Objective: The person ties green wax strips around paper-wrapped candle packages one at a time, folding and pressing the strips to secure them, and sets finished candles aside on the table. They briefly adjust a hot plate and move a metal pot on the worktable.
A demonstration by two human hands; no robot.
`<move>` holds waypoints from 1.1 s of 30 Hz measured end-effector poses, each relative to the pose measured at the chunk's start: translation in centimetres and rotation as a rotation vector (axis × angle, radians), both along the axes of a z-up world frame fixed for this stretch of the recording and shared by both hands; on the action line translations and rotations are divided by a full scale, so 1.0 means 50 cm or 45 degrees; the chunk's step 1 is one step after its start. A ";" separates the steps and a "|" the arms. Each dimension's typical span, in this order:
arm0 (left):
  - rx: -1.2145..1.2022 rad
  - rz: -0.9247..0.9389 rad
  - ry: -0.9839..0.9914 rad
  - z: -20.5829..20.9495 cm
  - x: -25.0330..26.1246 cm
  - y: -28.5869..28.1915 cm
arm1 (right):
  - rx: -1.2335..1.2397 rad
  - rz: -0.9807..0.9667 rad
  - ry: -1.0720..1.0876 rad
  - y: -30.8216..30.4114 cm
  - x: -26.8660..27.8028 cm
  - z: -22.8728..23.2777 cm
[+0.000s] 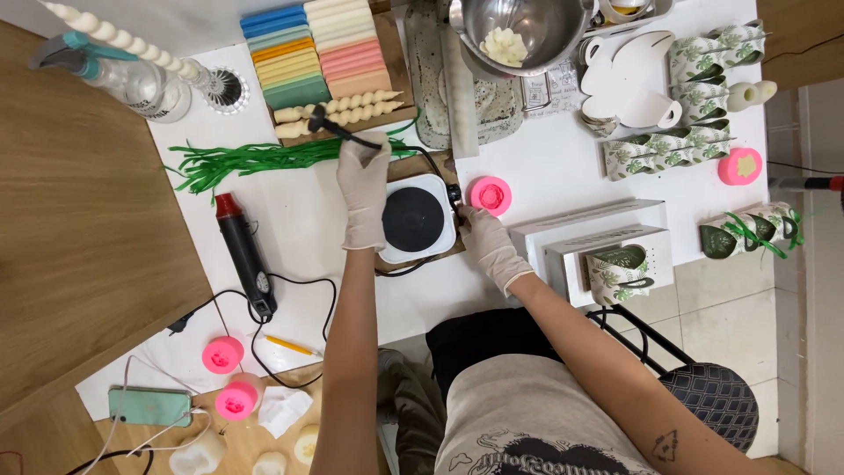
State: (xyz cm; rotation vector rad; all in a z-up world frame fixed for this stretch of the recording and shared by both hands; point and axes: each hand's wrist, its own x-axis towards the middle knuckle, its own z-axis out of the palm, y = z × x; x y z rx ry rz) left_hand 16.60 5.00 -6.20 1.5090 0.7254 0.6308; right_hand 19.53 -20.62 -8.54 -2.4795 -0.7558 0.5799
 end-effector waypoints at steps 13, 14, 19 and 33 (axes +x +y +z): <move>-1.280 0.829 -0.483 0.039 -0.164 0.011 | 0.078 0.060 0.183 0.009 0.005 0.048; -1.211 0.888 -0.469 0.068 -0.160 0.016 | 0.186 0.097 0.157 0.008 0.007 0.046; -0.924 0.979 -0.073 0.049 -0.168 0.024 | -0.004 0.064 0.282 0.026 0.014 0.091; -0.114 0.578 0.924 0.056 -0.288 -0.112 | -0.065 0.281 0.064 -0.047 -0.015 -0.033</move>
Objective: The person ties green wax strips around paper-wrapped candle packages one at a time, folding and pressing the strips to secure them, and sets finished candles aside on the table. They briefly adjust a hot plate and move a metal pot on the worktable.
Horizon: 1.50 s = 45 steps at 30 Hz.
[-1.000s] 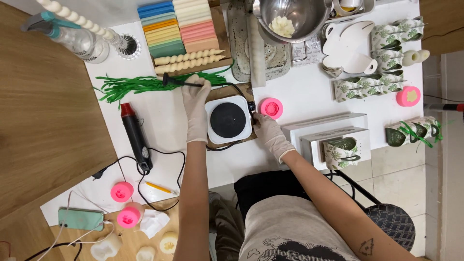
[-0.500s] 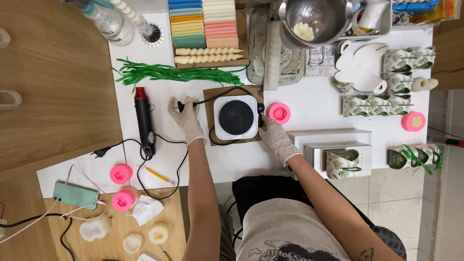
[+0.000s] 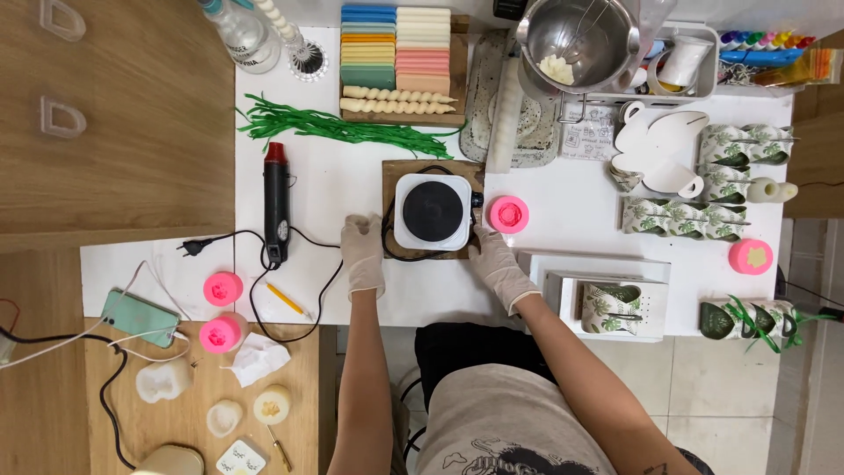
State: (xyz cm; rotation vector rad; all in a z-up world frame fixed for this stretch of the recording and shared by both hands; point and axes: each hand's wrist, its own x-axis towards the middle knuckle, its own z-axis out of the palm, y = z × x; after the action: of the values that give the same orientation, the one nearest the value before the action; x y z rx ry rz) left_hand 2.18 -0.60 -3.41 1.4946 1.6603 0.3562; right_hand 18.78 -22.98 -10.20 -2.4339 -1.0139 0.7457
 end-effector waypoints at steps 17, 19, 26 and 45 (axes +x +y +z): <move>-0.310 -0.269 0.258 -0.043 -0.011 -0.006 | 0.021 -0.614 0.566 -0.046 0.032 -0.177; -0.304 -0.286 0.280 -0.064 -0.017 -0.008 | 0.046 -0.627 0.594 -0.046 0.029 -0.167; -0.237 -0.473 0.401 -0.167 -0.044 0.003 | 0.184 -0.662 0.792 -0.055 0.025 -0.164; 0.022 -0.183 0.155 -0.059 -0.037 0.039 | 0.030 -0.625 0.621 -0.066 -0.019 -0.077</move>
State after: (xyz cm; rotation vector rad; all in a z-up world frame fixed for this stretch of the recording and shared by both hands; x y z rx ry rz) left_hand 0.34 1.37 -6.34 1.6669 1.6350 0.2052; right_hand 17.84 -26.30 -14.07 -2.1769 -0.2260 1.0545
